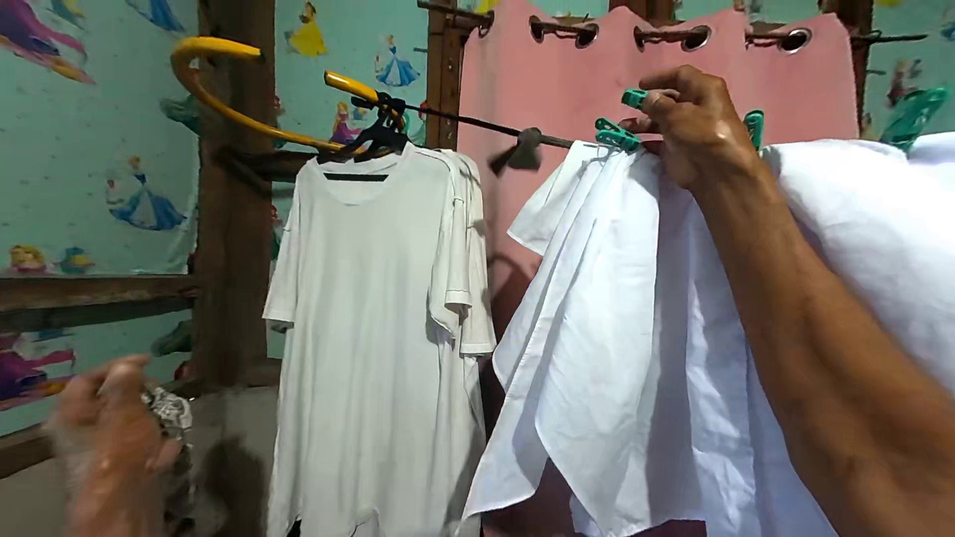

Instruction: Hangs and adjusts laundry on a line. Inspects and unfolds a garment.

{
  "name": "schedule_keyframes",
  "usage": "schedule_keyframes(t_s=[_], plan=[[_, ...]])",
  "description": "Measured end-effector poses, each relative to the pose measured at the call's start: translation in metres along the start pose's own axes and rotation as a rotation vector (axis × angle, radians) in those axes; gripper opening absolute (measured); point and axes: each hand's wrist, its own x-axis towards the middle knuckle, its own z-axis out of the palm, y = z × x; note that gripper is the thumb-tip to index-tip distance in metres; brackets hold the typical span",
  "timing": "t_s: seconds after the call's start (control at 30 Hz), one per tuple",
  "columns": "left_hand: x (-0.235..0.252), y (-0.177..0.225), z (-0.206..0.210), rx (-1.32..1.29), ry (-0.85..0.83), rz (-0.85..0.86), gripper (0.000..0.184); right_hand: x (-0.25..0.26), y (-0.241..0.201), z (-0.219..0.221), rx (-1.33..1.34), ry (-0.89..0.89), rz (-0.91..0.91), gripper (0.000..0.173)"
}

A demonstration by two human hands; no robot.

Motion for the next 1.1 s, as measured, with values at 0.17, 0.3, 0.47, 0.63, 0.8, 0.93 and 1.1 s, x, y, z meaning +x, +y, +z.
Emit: schedule_keyframes(t_s=[0.17, 0.3, 0.47, 0.63, 0.8, 0.93, 1.1], plan=[[-0.049, 0.137, 0.098, -0.185, -0.417, 0.205, 0.013, -0.009, -0.009, 0.001, 0.005, 0.103, -0.100, 0.020], [-0.073, 0.240, 0.185, -0.129, -0.573, 0.656, 0.026, -0.006, -0.036, -0.014, -0.337, -0.015, -0.272, 0.025], [-0.070, 0.329, 0.309, -0.116, -0.743, 0.935, 0.048, -0.016, -0.072, -0.032, -0.716, 0.046, -0.351, 0.032], [-0.067, 0.349, 0.381, 0.050, -1.100, 0.896, 0.026, -0.045, -0.091, -0.036, -0.667, -0.056, -0.146, 0.025], [-0.077, 0.313, 0.391, -0.128, -1.270, 0.748, 0.025, -0.040, -0.084, -0.019, -1.090, -0.119, -0.138, 0.051], [-0.073, 0.293, 0.391, -0.214, -1.293, 0.744, 0.019, -0.018, -0.073, 0.007, -1.209, -0.355, -0.211, 0.040], [-0.062, 0.289, 0.386, -0.128, -1.310, 0.824, 0.020, -0.007, -0.062, 0.012, -1.162, -0.413, -0.204, 0.026]])
